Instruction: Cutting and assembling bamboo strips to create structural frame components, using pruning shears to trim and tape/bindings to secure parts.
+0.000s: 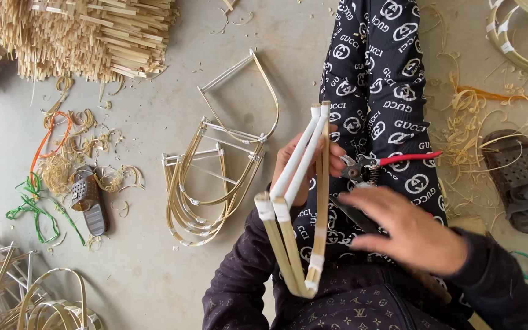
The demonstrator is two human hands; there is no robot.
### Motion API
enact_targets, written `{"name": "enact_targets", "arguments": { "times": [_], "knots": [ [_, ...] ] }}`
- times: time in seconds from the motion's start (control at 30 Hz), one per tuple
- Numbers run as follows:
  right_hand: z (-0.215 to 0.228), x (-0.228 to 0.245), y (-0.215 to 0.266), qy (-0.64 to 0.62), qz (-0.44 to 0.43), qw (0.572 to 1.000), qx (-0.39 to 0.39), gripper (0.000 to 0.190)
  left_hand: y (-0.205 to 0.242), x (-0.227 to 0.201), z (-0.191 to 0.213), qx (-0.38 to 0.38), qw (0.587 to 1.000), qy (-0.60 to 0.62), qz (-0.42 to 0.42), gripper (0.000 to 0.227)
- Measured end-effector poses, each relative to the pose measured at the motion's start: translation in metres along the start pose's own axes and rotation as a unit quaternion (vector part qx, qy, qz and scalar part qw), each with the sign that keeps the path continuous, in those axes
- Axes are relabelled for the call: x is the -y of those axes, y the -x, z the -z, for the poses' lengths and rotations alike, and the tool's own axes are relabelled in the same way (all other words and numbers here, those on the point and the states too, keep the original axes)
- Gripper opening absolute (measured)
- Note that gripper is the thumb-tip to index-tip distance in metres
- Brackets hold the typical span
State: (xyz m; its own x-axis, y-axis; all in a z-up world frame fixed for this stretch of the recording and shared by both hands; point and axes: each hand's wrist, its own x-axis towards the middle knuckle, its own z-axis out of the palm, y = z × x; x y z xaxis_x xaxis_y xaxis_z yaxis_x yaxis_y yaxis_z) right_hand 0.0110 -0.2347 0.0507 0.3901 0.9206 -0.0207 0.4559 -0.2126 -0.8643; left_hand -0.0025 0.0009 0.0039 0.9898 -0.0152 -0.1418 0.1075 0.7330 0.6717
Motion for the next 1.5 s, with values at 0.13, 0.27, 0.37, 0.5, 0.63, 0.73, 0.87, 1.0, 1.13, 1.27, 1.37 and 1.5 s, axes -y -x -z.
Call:
{"name": "enact_targets", "arguments": {
  "times": [0.13, 0.27, 0.37, 0.5, 0.63, 0.73, 0.87, 1.0, 1.13, 1.27, 1.37, 1.5],
  "knots": [
    [0.012, -0.02, -0.003, 0.137, -0.061, 0.982, -0.114, 0.073, 0.01, 0.0, 0.002, 0.031, 0.999, -0.002, 0.031, 0.042],
    [0.02, -0.015, -0.002, 0.032, -0.147, 0.979, -0.138, 0.059, 0.013, 0.008, 0.007, 0.07, 0.997, 0.019, 0.041, 0.041],
    [0.021, -0.02, -0.003, 0.027, -0.176, 0.972, -0.154, 0.051, 0.014, 0.014, 0.005, 0.072, 0.994, 0.015, 0.084, 0.037],
    [0.014, -0.04, -0.006, 0.2, -0.091, 0.962, -0.162, 0.069, 0.018, 0.013, -0.005, 0.059, 0.992, -0.012, 0.115, 0.036],
    [-0.006, -0.07, -0.005, 0.379, -0.14, 0.91, -0.093, 0.099, 0.026, 0.028, 0.003, 0.039, 0.992, -0.047, 0.109, 0.038],
    [-0.012, -0.069, -0.009, 0.419, -0.184, 0.886, -0.077, 0.102, 0.03, 0.025, -0.005, 0.031, 0.991, -0.103, 0.08, 0.039],
    [0.001, -0.082, 0.005, 0.357, -0.189, 0.911, -0.083, 0.09, 0.04, 0.015, -0.007, 0.029, 0.982, -0.177, 0.066, 0.039],
    [0.034, -0.034, 0.018, 0.175, -0.168, 0.941, -0.236, 0.064, 0.053, 0.019, -0.001, 0.021, 0.974, -0.206, 0.088, 0.035],
    [0.045, 0.002, 0.04, 0.026, -0.212, 0.878, -0.428, 0.049, 0.057, 0.018, -0.008, 0.034, 0.969, -0.234, 0.067, 0.032],
    [0.021, -0.011, 0.026, 0.129, -0.133, 0.924, -0.335, 0.062, 0.059, 0.02, -0.021, 0.051, 0.966, -0.252, 0.041, 0.03],
    [0.007, -0.023, 0.032, 0.229, -0.061, 0.942, -0.24, 0.074, 0.06, 0.022, -0.026, 0.059, 0.947, -0.314, 0.028, 0.028],
    [0.019, -0.016, 0.04, 0.217, -0.127, 0.92, -0.3, 0.063, 0.072, 0.019, -0.022, 0.02, 0.944, -0.325, 0.061, 0.029]
  ]
}}
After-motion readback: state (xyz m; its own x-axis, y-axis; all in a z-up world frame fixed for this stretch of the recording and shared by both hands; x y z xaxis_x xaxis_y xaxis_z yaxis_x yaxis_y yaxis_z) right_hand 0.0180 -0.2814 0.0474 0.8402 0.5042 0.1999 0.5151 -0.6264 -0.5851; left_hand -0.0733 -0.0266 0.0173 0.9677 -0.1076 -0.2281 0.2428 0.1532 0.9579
